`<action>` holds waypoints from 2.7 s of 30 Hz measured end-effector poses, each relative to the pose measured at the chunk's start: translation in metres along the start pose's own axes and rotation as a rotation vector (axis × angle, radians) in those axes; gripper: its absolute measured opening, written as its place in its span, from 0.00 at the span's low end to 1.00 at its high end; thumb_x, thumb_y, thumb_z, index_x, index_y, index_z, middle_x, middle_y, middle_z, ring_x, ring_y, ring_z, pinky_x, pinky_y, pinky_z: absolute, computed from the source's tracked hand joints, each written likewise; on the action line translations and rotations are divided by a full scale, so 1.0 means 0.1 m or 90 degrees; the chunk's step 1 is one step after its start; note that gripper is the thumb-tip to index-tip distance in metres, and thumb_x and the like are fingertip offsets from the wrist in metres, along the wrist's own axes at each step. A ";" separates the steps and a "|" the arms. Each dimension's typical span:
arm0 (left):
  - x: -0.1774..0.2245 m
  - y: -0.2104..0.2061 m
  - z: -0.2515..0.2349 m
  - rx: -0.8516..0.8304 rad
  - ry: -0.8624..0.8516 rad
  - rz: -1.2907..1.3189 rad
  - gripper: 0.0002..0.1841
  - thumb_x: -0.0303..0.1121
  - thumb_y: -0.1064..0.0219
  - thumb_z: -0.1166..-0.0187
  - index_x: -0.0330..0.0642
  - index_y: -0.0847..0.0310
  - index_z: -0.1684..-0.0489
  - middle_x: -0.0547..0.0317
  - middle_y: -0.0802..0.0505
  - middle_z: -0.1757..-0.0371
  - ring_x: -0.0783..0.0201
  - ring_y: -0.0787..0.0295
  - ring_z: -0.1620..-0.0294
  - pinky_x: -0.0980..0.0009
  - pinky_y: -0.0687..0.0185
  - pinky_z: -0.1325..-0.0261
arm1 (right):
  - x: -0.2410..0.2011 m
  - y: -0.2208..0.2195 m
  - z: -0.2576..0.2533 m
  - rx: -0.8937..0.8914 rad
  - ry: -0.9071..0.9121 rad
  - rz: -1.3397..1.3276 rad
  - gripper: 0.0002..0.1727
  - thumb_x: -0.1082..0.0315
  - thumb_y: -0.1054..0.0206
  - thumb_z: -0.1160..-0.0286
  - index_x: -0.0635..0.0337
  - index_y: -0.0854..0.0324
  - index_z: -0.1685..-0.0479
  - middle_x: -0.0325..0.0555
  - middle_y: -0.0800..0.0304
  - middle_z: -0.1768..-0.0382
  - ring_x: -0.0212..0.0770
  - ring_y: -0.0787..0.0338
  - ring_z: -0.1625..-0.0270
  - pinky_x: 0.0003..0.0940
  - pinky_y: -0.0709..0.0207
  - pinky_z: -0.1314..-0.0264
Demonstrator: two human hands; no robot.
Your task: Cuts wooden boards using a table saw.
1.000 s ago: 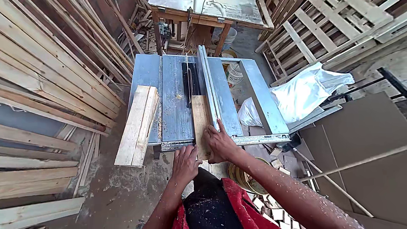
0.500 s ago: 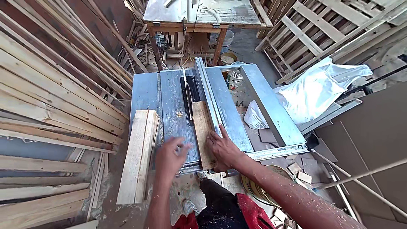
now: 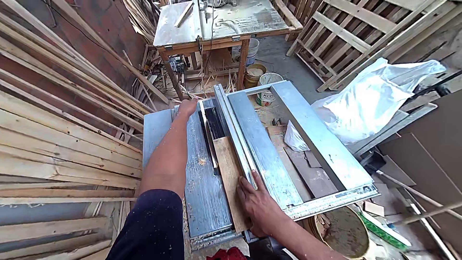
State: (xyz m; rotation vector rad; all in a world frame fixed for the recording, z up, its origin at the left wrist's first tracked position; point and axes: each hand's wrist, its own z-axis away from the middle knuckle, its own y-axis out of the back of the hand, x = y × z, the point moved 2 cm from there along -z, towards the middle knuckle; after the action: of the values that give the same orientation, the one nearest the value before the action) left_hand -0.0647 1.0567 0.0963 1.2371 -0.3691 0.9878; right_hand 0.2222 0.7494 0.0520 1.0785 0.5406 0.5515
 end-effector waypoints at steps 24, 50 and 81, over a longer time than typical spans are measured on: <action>-1.18 0.81 1.11 0.108 0.072 -0.106 0.42 0.61 0.36 0.19 0.22 0.25 0.29 0.22 0.16 0.32 0.30 0.19 0.28 0.30 0.28 0.27 | -0.01 0.36 0.01 0.009 0.012 0.180 0.66 0.27 0.16 0.78 0.58 0.22 0.25 0.49 0.16 0.26 0.55 0.37 0.10 0.75 0.78 0.09; -1.50 -0.71 4.40 0.360 -0.199 0.283 0.17 0.34 0.31 0.23 0.33 0.17 0.41 0.65 0.08 0.66 0.69 0.10 0.67 0.68 0.08 0.59 | 0.55 0.99 -1.12 0.029 0.026 0.237 0.66 0.19 0.20 0.89 0.55 0.16 0.37 0.45 0.11 0.35 0.54 0.24 0.19 0.78 0.74 0.10; -1.25 -1.08 5.62 0.461 -0.063 0.018 0.10 0.36 0.26 0.23 0.38 0.08 0.62 0.53 0.05 0.67 0.65 0.07 0.62 0.68 0.09 0.53 | 1.56 2.54 -3.12 0.134 0.019 0.223 0.20 0.54 0.34 0.24 0.65 0.16 0.49 0.70 0.10 0.55 0.73 0.10 0.48 0.74 0.21 0.54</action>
State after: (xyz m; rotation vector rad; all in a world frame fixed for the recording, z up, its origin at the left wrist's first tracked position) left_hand 0.0975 0.4948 0.1283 1.9401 -0.0968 1.1291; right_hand 0.0960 1.1511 0.1464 1.3794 0.4431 0.8307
